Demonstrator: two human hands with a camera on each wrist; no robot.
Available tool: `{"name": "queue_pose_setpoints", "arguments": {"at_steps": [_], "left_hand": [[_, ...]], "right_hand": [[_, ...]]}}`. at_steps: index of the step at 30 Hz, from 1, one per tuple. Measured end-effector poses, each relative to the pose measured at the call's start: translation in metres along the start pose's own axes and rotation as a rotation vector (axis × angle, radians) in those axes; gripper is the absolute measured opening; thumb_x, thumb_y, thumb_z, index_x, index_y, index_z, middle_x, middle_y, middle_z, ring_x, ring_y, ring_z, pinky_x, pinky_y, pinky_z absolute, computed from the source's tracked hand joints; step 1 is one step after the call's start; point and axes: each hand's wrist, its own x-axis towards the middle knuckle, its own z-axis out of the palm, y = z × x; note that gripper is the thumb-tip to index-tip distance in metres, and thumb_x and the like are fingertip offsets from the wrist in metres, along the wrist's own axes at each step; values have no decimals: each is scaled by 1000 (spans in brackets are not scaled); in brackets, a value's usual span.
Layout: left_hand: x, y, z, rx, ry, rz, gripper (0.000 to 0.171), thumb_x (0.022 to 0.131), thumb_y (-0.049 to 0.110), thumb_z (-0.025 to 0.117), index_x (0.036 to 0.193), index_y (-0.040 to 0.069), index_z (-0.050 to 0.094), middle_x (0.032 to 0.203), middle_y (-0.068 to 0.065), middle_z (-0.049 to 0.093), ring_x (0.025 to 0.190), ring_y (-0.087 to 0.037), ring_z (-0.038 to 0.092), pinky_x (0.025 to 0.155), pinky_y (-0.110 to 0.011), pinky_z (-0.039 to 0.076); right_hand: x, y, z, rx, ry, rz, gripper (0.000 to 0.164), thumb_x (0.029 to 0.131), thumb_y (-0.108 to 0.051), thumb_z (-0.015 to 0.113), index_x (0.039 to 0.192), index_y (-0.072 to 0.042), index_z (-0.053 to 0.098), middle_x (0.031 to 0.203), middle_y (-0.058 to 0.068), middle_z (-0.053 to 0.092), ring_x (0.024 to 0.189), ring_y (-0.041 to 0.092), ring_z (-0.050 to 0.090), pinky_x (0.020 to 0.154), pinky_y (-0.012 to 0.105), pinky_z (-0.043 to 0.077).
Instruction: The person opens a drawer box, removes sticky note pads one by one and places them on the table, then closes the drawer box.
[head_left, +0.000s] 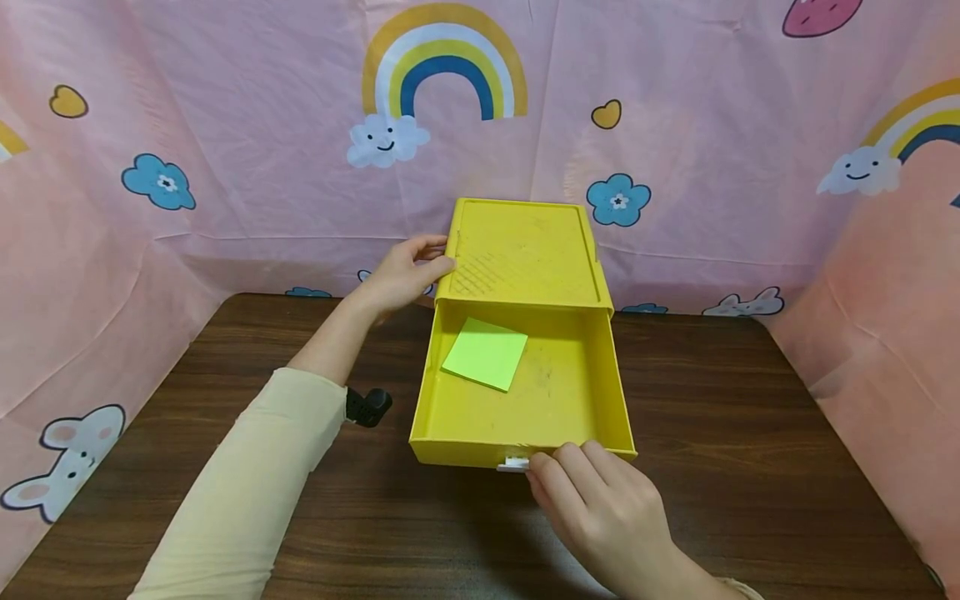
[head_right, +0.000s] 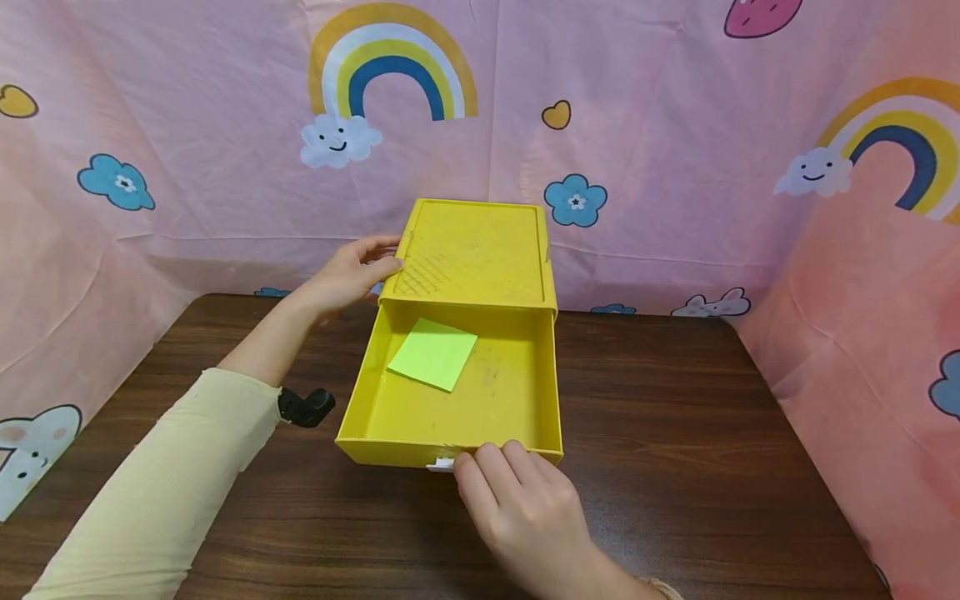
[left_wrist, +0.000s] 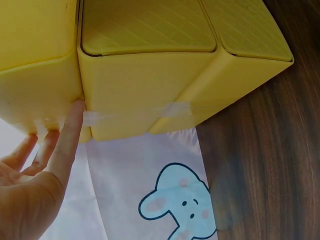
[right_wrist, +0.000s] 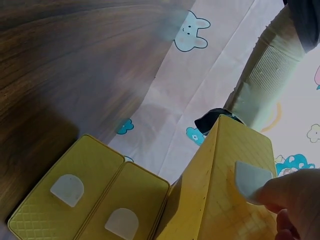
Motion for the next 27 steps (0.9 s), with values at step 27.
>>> {"name": "queue_pose_setpoints", "arguments": {"at_steps": [27], "left_hand": [[1, -1, 0, -33, -5, 2, 56, 93, 28, 52, 143, 11, 32, 139, -11, 40, 121, -25, 46, 86, -43, 51]], "right_hand": [[-6, -4, -3, 3, 7, -13, 26, 93, -12, 49, 70, -6, 61, 59, 0, 44, 48, 10, 33, 41, 10, 18]]}}
